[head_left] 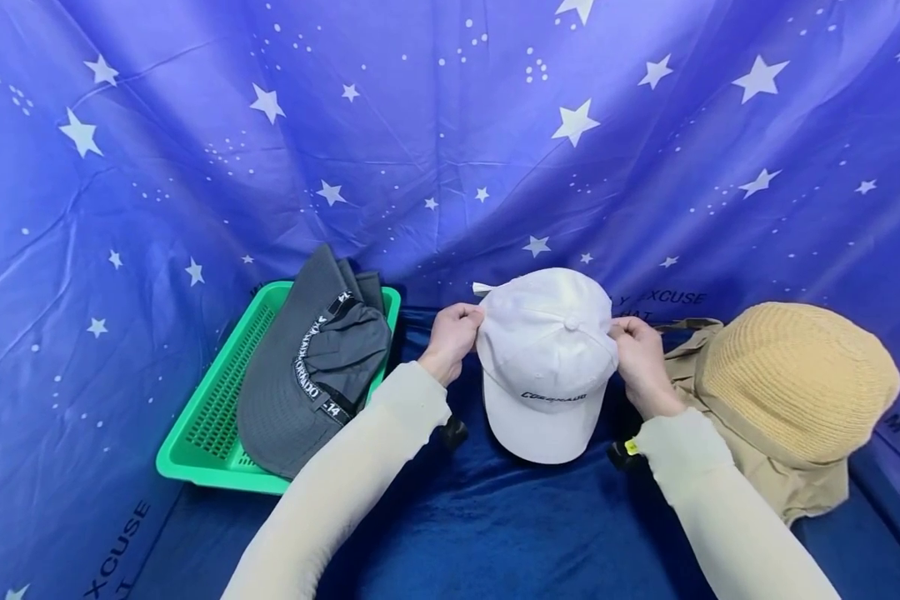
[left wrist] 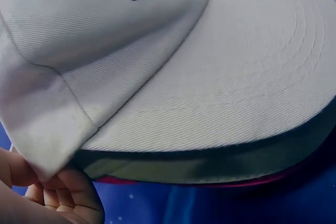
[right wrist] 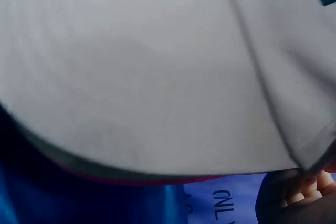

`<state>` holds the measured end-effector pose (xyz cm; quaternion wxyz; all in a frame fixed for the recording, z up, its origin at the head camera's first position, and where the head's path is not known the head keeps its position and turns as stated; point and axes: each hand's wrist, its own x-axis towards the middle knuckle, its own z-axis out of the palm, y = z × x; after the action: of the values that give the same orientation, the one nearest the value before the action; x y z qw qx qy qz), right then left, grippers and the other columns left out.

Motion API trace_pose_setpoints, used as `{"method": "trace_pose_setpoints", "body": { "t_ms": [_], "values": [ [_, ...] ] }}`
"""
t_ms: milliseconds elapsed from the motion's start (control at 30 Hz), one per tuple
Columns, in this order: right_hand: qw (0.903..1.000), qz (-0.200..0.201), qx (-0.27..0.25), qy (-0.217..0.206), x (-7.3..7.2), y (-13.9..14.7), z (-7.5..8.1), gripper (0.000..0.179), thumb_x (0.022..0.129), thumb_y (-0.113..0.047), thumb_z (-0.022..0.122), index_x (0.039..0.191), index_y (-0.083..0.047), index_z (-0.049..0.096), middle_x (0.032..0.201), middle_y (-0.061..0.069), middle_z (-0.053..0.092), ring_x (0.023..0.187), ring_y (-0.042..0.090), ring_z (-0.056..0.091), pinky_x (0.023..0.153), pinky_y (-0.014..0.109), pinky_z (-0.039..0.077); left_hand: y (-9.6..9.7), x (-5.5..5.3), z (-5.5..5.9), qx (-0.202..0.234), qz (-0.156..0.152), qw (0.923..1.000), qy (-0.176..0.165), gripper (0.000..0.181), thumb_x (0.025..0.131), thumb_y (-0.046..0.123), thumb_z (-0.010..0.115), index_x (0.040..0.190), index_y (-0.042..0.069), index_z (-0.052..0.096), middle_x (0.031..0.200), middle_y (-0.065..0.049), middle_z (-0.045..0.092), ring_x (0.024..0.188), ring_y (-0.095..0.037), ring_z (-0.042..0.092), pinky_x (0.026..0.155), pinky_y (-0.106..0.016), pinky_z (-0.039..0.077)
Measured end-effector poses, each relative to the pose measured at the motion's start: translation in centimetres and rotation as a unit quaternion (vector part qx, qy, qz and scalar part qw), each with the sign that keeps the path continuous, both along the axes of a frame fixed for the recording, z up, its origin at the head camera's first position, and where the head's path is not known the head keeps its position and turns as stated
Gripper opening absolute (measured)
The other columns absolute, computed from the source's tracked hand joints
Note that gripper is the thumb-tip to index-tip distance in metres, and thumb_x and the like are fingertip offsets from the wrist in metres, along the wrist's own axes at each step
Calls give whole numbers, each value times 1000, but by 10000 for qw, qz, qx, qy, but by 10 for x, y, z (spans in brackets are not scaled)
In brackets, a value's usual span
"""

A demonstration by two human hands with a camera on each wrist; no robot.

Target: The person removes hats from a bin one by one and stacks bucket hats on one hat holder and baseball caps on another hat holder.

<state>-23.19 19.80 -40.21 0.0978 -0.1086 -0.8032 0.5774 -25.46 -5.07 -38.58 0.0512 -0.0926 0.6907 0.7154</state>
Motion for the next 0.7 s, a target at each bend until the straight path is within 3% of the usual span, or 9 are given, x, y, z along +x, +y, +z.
{"method": "trace_pose_setpoints", "body": {
  "t_ms": [167,267,400,467,600,700],
  "values": [
    [9938,-236,911,597,-5,-3,-15,25,98,-11,39,101,5,57,82,9,50,71,16,45,65,26,37,3,-6,-9,-214,133,9996,109,17,95,12,57,100,3,69,89,-4,59,69,-14,51,61,-26,46],
    [9893,-280,1165,836,-6,-3,-22,26,98,-11,37,101,6,56,81,10,49,71,16,44,67,27,36,6,-6,-11,-359,167,9990,219,15,94,12,57,99,4,69,96,-4,62,77,-14,54,64,-25,47],
    [9967,-49,530,612,-8,3,-22,21,98,-15,39,95,-1,56,81,2,50,71,13,45,64,25,37,8,-5,-5,-363,91,9985,402,15,93,15,59,96,6,70,97,-3,63,83,-15,57,69,-27,48],
    [9986,104,-68,507,-9,8,-19,19,98,-16,43,88,-6,57,78,-2,51,73,12,45,63,23,38,8,-4,-1,-370,-38,9982,477,16,94,20,60,92,7,70,92,-2,62,81,-16,56,69,-27,47],
    [9937,423,-923,485,-10,13,-8,19,96,-16,50,79,-13,59,73,-7,51,74,12,45,62,21,39,8,-3,6,-466,-265,9967,601,24,95,26,59,79,9,64,82,1,57,77,-15,52,65,-27,44],
    [9899,612,-1135,588,-11,12,-4,17,94,-13,52,78,-14,57,71,-6,50,69,13,44,59,22,38,9,-3,10,-476,-244,9965,638,29,96,25,58,72,9,57,79,0,54,76,-15,50,64,-27,42]
  ]
}}
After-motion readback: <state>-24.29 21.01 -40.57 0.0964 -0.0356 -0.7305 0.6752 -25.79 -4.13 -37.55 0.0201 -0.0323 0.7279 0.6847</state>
